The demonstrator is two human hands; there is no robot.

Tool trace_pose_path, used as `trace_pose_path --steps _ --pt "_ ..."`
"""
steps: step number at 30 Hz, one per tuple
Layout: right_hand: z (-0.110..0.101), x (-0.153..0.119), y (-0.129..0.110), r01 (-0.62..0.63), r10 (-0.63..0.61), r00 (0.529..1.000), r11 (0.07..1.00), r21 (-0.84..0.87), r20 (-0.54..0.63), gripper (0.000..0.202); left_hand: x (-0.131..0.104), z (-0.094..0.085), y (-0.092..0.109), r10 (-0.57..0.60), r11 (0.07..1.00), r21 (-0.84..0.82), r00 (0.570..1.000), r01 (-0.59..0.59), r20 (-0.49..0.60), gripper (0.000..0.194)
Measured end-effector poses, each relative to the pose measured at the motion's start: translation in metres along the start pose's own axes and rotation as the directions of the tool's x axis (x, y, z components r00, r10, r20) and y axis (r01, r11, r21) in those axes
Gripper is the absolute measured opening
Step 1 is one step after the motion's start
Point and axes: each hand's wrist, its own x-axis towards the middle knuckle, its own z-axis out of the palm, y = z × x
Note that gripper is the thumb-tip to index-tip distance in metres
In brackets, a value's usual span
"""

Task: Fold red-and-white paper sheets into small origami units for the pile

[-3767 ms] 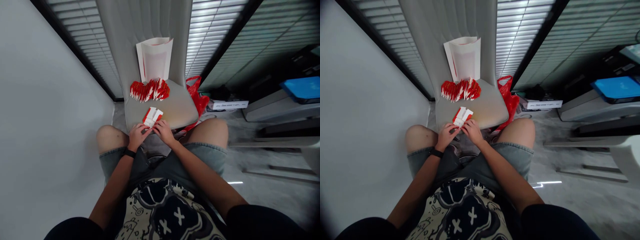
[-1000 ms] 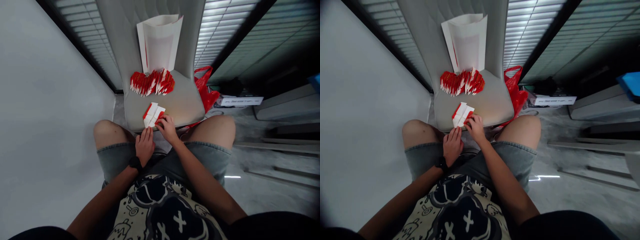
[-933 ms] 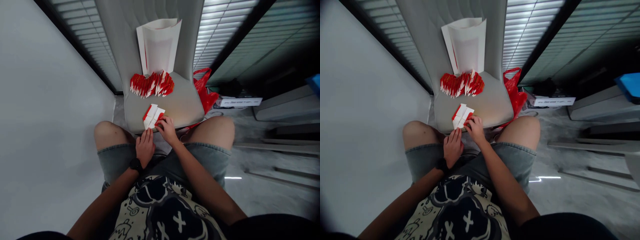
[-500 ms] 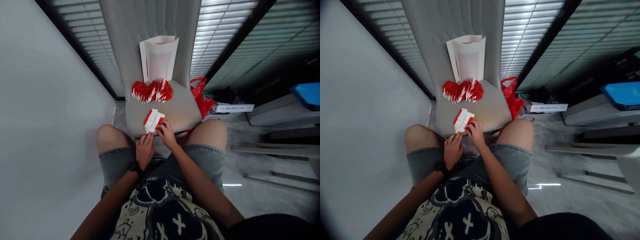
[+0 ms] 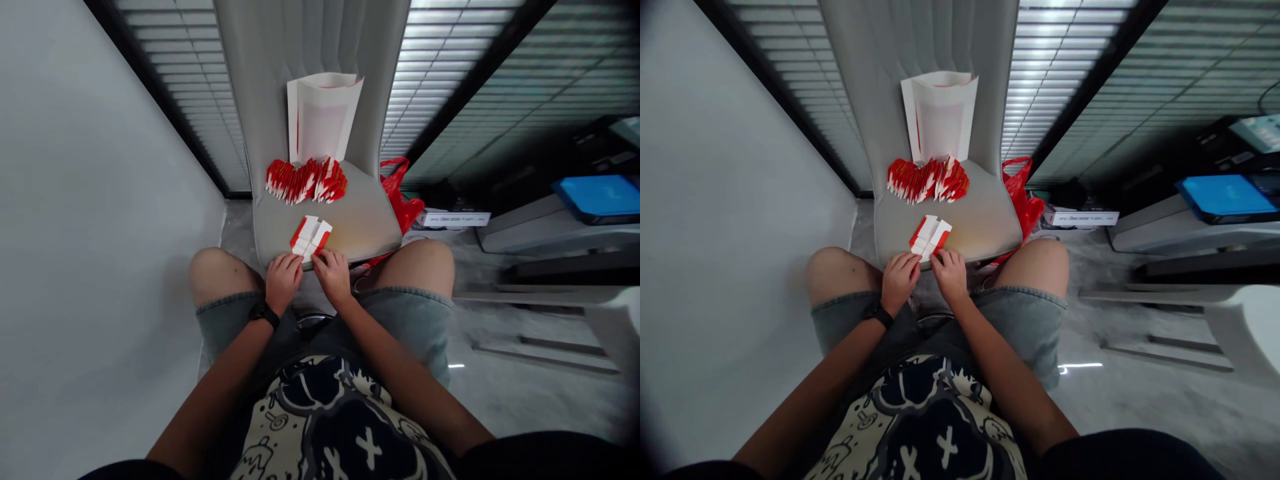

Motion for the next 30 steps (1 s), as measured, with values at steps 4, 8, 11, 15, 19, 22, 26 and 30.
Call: trace_pose_path --steps 4,8,11,15,19,22,26,30 --pt "0.0 -0.007 -0.015 -0.019 0.02 0.997 1.0 -0.015 0.079 0.034 -0.007 0.003 0.007 -0.032 0.998 0.051 0.999 0.032 -0.007 0.031" --pt "0.0 -0.017 -0.029 -0.07 0.065 0.989 0.997 0.031 0.136 0.043 -0.015 0.003 0.017 -0.033 0.994 0.108 0.997 0.026 0.069 0.039" --pt "-0.003 -0.02 -0.032 -0.09 0.079 0.985 0.994 0.064 0.151 0.044 -0.02 0.004 0.025 -0.044 0.987 0.161 0.991 0.024 0.123 0.047" --pt "-0.015 -0.009 -0.024 -0.133 0.117 0.986 0.981 0.139 0.117 0.037 -0.023 0.004 0.028 -0.046 0.98 0.196 0.988 0.017 0.149 0.051" --pt "-0.031 0.027 -0.004 -0.532 0.526 0.846 0.82 0.21 0.089 0.039 -0.021 0.004 0.028 -0.042 0.982 0.189 0.993 0.02 0.113 0.049" --pt "-0.04 0.064 0.01 -0.753 0.716 0.657 0.64 0.153 0.238 0.036 -0.02 0.008 0.036 -0.024 0.989 0.146 0.996 0.012 0.083 0.047" --pt "-0.044 0.104 0.017 -0.82 0.744 0.542 0.569 0.053 0.39 0.026 -0.02 0.012 0.05 -0.02 0.998 0.061 0.998 0.016 0.058 0.045" --pt "-0.042 0.122 0.021 -0.82 0.734 0.53 0.57 0.039 0.425 0.024 -0.014 0.006 0.041 -0.068 0.994 -0.079 0.997 0.071 0.036 0.044"
